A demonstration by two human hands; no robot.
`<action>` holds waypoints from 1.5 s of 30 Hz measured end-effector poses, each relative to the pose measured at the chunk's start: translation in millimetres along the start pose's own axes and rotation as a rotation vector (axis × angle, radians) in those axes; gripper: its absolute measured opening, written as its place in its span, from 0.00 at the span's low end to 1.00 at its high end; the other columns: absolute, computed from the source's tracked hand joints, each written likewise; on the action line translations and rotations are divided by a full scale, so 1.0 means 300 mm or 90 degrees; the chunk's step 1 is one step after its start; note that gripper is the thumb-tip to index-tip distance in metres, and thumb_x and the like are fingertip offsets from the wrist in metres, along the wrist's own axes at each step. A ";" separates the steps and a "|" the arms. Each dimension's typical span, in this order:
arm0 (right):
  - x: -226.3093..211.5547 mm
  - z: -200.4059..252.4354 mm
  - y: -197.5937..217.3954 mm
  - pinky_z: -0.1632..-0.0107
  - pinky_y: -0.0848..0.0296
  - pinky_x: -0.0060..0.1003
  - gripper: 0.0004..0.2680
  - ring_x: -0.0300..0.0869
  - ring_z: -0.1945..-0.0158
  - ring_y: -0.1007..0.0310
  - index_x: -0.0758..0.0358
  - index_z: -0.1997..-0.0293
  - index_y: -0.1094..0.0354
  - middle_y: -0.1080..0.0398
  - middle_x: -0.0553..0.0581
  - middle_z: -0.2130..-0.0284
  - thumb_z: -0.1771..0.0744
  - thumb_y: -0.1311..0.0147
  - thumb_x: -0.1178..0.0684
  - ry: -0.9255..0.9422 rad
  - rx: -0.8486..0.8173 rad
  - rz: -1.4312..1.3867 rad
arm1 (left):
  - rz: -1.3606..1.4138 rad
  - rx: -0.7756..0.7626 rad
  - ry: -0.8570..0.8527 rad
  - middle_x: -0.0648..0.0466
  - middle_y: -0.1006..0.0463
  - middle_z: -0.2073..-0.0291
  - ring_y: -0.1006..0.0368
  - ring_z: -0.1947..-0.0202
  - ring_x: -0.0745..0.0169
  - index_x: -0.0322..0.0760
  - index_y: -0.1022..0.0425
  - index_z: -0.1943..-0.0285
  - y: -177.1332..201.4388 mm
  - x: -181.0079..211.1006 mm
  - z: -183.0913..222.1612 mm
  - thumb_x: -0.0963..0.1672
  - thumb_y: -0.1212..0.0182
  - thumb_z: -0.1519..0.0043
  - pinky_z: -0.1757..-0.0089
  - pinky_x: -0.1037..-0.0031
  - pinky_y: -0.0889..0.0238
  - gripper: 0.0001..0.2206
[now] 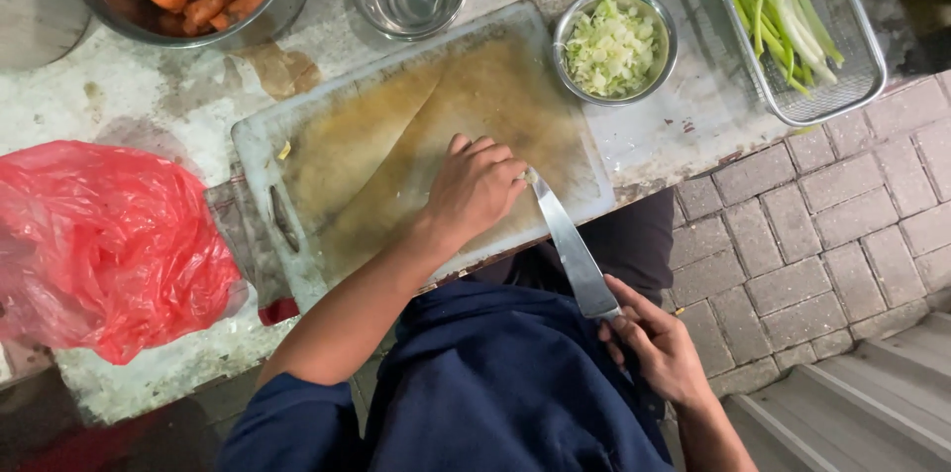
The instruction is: The person is slicing and mincing garlic cloves on a cutting board using a knife.
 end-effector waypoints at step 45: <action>-0.343 -0.226 0.094 0.70 0.34 0.30 0.21 0.39 0.78 0.36 0.65 0.29 0.51 0.34 0.56 0.74 0.33 0.57 0.61 0.162 0.097 -0.006 | -0.232 0.364 -0.319 0.57 0.25 0.69 0.31 0.68 0.63 0.39 0.24 0.60 0.170 0.142 -0.508 0.42 0.50 0.36 0.58 0.69 0.38 0.07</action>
Point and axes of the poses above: each hand's wrist, its own z-axis away from the middle knuckle, its own y-axis out of the back of the hand, x = y × z, the point moved 4 cm from there along -z, towards the middle knuckle
